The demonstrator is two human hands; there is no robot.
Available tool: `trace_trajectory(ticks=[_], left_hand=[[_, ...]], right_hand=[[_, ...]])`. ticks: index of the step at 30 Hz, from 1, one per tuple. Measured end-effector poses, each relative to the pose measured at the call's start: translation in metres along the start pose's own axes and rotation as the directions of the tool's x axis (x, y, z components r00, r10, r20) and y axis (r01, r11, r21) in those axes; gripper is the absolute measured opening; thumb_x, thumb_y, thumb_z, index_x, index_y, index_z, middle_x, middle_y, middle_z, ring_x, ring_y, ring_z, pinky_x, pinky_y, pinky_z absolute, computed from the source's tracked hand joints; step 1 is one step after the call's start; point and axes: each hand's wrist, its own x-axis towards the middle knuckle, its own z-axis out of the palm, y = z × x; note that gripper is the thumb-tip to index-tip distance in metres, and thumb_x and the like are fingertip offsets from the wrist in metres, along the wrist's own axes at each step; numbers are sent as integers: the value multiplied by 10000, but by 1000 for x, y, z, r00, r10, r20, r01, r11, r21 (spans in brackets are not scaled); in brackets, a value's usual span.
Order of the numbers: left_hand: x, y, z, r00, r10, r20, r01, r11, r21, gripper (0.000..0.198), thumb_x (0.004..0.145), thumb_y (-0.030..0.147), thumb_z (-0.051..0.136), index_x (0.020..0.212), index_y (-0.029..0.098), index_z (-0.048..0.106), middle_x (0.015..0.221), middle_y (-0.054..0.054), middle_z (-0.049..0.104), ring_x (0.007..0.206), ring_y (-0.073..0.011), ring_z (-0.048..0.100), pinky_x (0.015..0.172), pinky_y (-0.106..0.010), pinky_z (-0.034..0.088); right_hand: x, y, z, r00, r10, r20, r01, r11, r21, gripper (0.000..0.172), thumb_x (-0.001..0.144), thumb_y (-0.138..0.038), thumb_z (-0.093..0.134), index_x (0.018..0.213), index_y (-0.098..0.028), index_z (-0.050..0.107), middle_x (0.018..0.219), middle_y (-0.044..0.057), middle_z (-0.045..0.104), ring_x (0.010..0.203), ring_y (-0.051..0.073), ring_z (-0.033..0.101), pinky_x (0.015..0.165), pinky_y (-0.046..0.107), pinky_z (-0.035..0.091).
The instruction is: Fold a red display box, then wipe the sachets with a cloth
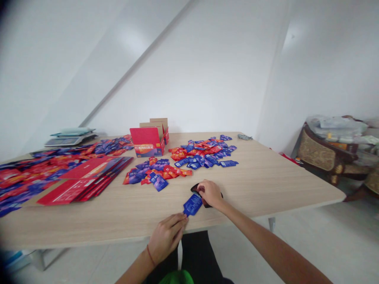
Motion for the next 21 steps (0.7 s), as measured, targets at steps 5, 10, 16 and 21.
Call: trace_trajectory(ticks=[5,10,16,21], left_hand=[[2,0,-2,999,29,-14,-29,1000,6,360,994,123,531,1301,232,684,1197,-76,731,1148,-212,694,1026,-365,601],[2,0,-3,999,37,-9,-37,999,10,377,995,116,535,1323,239,675,1220,-78,726,1150,-217,690,1034,-380,598],[5,2,-2,999,34,-24,-33,998,45,386,988,109,531,1322,237,675,1207,-80,732,1132,-218,697,1010,-379,607],[5,5,-1,998,58,-24,-54,988,144,278,1001,182,570,1245,219,698,1176,-86,742,1098,-241,706,962,-408,616]], right_hand=[[1,28,-15,985,92,-149,-95,995,-15,172,903,-202,622,969,-258,771,1060,35,748,986,205,669,861,290,454],[-13,71,-30,956,172,-239,-184,982,-29,166,914,-194,595,958,-241,748,1049,51,736,998,222,658,878,307,452],[-28,89,-21,970,65,-236,-108,979,-174,196,947,-202,568,1026,-246,742,1061,65,716,1036,244,621,899,331,424],[-29,91,-16,968,35,-247,-91,971,-222,190,970,-216,556,1056,-246,723,1069,63,705,1031,241,607,888,333,406]])
